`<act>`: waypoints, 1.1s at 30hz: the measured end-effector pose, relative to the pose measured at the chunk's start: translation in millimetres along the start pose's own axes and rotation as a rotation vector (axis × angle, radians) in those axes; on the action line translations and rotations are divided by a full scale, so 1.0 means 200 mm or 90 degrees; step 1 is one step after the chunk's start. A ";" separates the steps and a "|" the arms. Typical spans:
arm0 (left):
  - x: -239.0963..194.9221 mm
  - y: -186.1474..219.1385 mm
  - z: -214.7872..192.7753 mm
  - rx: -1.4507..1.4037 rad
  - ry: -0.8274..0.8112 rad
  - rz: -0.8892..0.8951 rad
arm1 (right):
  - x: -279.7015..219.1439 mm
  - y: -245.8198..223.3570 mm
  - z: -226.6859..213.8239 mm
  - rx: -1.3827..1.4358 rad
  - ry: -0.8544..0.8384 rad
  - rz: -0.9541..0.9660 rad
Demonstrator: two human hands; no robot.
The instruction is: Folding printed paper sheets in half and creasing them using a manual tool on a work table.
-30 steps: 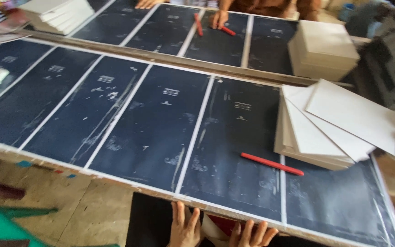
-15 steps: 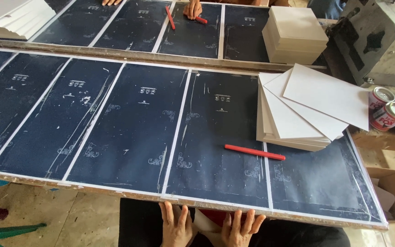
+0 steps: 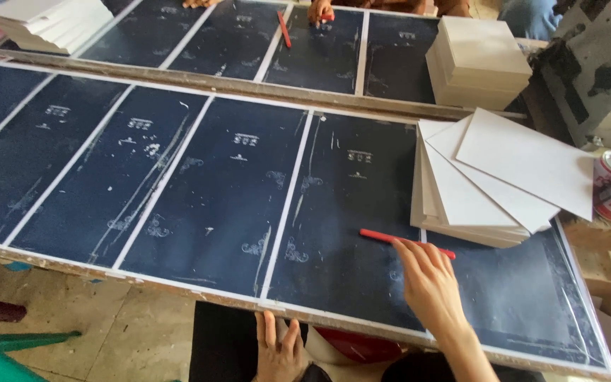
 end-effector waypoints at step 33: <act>0.30 0.07 -0.30 0.004 0.096 -0.067 | -0.01 1.11 -0.08 0.517 0.192 0.887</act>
Point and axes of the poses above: each hand's wrist, its own x-axis towards the middle knuckle, its own z-axis out of the palm, y = z × x, the point moved 2 cm from there along x, towards the middle knuckle, and after that the axes turned 7 degrees about -x, right-handed, at the moved point
